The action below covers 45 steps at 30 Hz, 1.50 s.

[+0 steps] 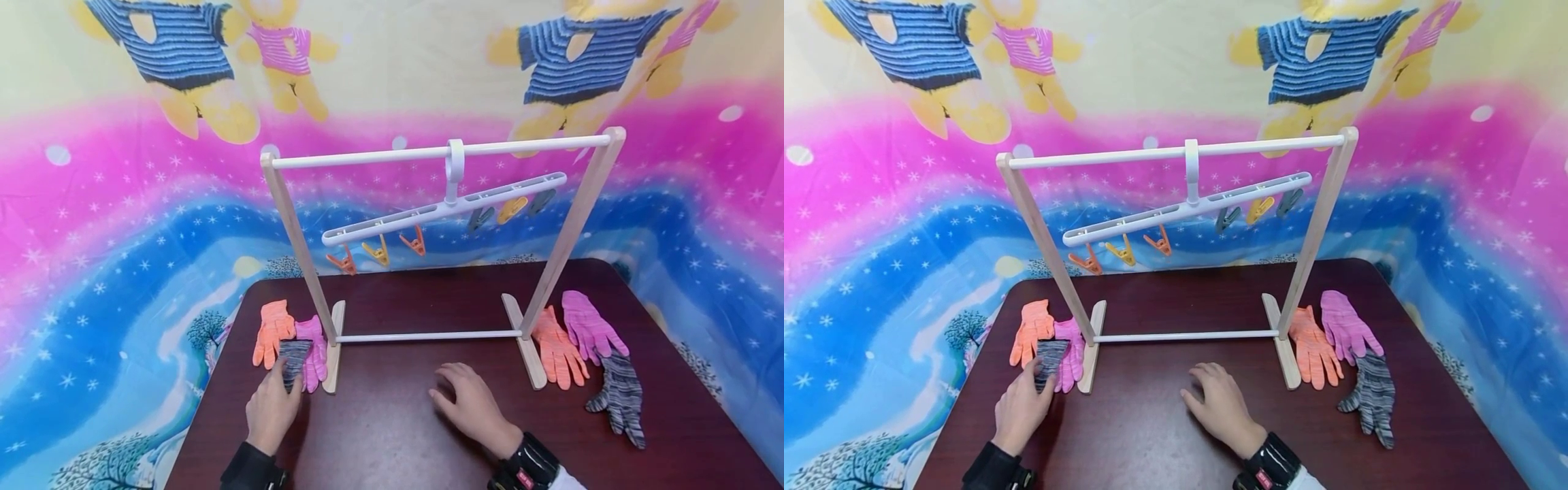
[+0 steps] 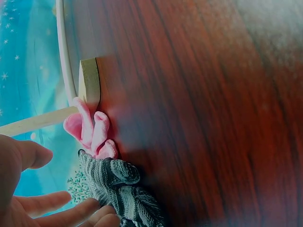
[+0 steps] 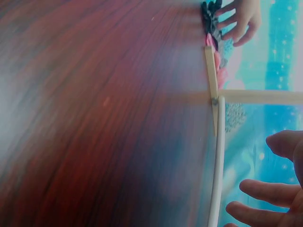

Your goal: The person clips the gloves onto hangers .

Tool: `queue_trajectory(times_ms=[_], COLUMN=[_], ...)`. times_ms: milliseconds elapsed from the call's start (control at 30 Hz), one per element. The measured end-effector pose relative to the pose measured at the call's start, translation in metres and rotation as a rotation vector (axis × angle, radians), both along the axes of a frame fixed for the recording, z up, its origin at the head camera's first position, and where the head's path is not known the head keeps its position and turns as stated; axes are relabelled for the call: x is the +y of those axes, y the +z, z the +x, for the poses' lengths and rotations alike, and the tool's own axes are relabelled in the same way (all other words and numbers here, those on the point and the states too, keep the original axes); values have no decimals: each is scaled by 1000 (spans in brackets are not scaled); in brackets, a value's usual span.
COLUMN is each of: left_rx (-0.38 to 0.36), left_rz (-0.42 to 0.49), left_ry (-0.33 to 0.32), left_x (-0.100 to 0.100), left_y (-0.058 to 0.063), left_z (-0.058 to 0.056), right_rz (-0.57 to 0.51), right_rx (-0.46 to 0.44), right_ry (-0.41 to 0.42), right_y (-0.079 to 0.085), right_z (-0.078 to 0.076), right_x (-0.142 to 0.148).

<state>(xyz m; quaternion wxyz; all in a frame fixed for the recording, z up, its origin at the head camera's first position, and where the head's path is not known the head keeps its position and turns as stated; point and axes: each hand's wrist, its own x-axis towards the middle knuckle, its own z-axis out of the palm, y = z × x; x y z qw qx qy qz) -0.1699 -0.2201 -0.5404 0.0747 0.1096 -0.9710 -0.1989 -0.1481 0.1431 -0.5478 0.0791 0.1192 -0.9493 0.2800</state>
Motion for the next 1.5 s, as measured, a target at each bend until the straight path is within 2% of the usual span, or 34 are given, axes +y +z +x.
queue_trajectory(times_ms=[233, 467, 767, 967, 1100, 1367, 1500], left_rx=[-46, -80, -16, -17, -24, 8, -4], left_rz=[9, -26, -71, -94, -83, -67, -53], left_ry=[-9, -23, -77, -70, -65, -88, -78], left_x=[-2, -2, -3, -5, -8, -13, -16], left_y=[-3, -6, -8, -11, -11, -10, -10], left_z=[-3, -3, -3, -6, -7, -10, -11], right_rz=[4, 23, 55, 44, 41, 46, 42], right_rx=[10, 14, 46, 23, 19, 5, 2], right_ry=[55, 84, 114, 117, 122, 132, 130], right_y=[4, 8, 10, 10, 11, 12, 14], right_z=[0, 2, 2, 2, 2, 1, 1], right_x=[-18, -27, -30, -31, -31, -29, -29])
